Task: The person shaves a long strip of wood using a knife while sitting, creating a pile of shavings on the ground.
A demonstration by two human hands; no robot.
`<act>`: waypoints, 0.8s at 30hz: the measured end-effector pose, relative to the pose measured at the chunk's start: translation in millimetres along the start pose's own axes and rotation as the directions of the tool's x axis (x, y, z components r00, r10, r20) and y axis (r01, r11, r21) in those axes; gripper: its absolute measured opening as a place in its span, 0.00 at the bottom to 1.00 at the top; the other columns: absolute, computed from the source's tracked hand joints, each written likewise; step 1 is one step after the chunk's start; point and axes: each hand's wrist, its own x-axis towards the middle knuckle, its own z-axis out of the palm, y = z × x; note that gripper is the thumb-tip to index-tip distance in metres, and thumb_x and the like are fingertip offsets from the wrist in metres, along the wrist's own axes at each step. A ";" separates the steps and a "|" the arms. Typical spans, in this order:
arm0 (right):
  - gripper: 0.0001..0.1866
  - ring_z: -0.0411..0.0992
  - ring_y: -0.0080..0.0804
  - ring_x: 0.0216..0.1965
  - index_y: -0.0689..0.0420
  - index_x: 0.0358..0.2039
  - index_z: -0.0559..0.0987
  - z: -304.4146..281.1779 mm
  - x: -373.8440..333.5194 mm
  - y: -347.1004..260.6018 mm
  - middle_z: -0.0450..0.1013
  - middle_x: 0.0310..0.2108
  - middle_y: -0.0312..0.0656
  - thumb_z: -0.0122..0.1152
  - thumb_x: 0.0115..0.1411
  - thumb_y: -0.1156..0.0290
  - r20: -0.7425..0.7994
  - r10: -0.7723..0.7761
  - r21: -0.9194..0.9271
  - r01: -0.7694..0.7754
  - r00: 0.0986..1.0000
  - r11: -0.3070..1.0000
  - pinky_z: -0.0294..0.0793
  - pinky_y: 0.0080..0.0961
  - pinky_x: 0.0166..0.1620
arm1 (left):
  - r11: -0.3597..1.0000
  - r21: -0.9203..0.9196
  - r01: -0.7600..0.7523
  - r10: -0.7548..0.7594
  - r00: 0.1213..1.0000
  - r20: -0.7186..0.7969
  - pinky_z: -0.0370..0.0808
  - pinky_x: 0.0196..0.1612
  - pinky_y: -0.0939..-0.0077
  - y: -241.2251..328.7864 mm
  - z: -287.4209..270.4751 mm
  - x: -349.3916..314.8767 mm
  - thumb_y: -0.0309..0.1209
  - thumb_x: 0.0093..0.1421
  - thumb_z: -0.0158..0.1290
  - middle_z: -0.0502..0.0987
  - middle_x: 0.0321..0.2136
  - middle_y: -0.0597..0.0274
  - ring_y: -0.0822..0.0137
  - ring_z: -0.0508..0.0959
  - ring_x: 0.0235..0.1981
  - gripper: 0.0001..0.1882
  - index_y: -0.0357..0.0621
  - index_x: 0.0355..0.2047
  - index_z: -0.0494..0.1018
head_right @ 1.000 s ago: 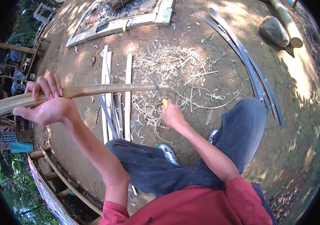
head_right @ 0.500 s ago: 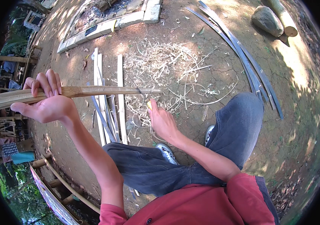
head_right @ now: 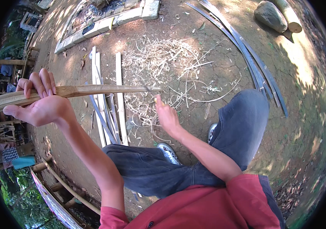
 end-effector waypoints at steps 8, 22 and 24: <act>0.17 0.73 0.60 0.22 0.66 0.51 0.64 -20.7 -4.4 -20.4 0.71 0.17 0.61 0.47 0.64 0.73 0.008 0.059 0.131 -0.059 0.998 0.990 0.70 0.51 0.27 | 1.000 -0.018 -0.025 0.025 1.000 -0.012 0.43 0.11 0.83 2.5 -2.0 -1.7 0.65 0.63 0.28 0.48 0.07 0.69 0.77 0.46 0.08 0.33 0.50 0.16 0.52; 0.23 0.75 0.48 0.17 0.68 0.57 0.64 -27.3 -15.2 -30.4 0.72 0.15 0.55 0.52 0.63 0.74 0.023 -0.059 0.211 0.053 0.998 0.976 0.73 0.40 0.21 | 0.997 0.013 0.081 -0.080 0.993 -0.086 0.44 0.12 0.86 5.4 -22.0 -6.5 0.68 0.61 0.25 0.49 0.09 0.69 0.77 0.47 0.09 0.34 0.49 0.20 0.54; 0.23 0.73 0.43 0.14 0.67 0.58 0.64 -33.9 -17.4 -45.4 0.71 0.13 0.50 0.52 0.64 0.73 -0.072 -0.173 0.227 0.185 0.982 0.956 0.72 0.39 0.20 | 0.997 0.002 0.080 -0.079 0.995 -0.062 0.45 0.11 0.86 5.8 -20.8 -5.0 0.68 0.61 0.26 0.50 0.09 0.68 0.76 0.48 0.09 0.34 0.49 0.20 0.54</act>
